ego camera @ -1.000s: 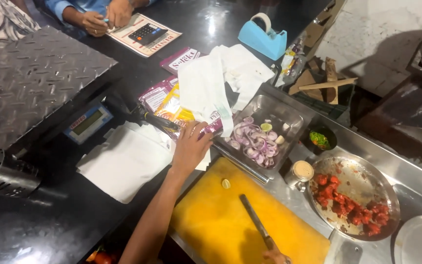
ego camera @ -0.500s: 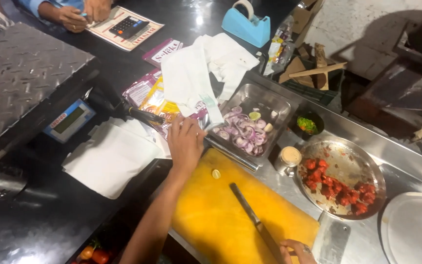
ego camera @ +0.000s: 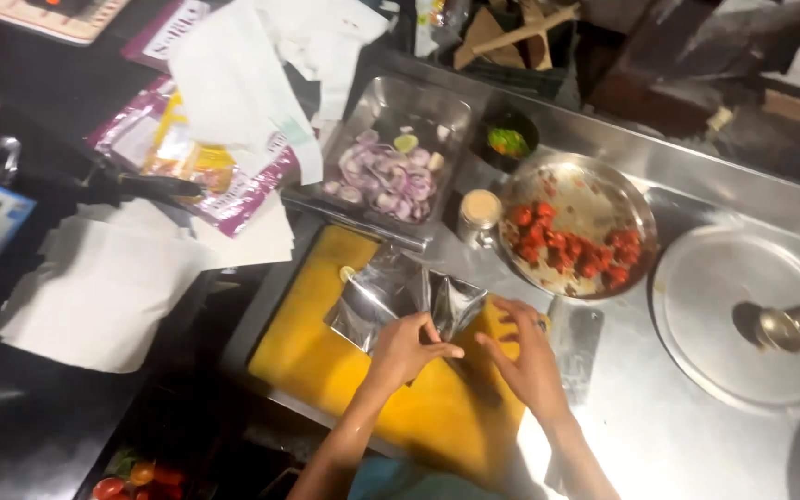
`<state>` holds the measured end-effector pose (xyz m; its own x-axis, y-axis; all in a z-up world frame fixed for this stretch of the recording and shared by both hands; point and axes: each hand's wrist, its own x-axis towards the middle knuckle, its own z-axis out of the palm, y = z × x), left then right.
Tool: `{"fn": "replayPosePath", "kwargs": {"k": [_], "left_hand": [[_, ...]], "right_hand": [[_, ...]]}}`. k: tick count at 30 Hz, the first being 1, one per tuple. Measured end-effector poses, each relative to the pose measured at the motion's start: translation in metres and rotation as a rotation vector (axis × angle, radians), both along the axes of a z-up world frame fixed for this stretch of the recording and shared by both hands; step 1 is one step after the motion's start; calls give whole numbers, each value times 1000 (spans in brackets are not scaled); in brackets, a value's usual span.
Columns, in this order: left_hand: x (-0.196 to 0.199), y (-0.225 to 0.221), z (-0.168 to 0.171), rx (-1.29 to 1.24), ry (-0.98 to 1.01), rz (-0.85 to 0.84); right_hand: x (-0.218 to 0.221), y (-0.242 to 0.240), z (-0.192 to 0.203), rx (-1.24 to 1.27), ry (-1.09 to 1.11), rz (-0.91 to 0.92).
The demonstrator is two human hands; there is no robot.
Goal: Packaging cooked chicken and garnishes into foil and paper for a customer order.
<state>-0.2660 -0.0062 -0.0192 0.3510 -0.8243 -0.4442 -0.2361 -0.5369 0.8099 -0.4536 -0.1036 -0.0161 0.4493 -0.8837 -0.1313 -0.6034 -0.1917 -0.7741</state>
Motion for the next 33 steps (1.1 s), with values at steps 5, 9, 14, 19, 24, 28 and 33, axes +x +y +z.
{"fn": "replayPosePath", "kwargs": {"k": [5,9,14,19,24,28,33], "left_hand": [[-11,2,-4,-130,-28,-41],[-16,3,-3,-103,51,-17],[-19,11,-20,-210,230,-68],[-26,9,-20,-417,-163,4],[-46,1,3,-486,-411,187],[-45,2,11,-505,-623,309],[-47,27,-53,-357,-309,690]], "right_hand": [[-6,-13,-23,110,-328,171],[-12,-27,-62,308,-507,168],[-9,-31,-59,116,-235,221],[-6,-15,-30,-144,-109,196],[-10,-3,-26,-403,-83,216],[-29,-14,-38,-527,-124,188],[-52,-20,-46,-260,-85,162]]}}
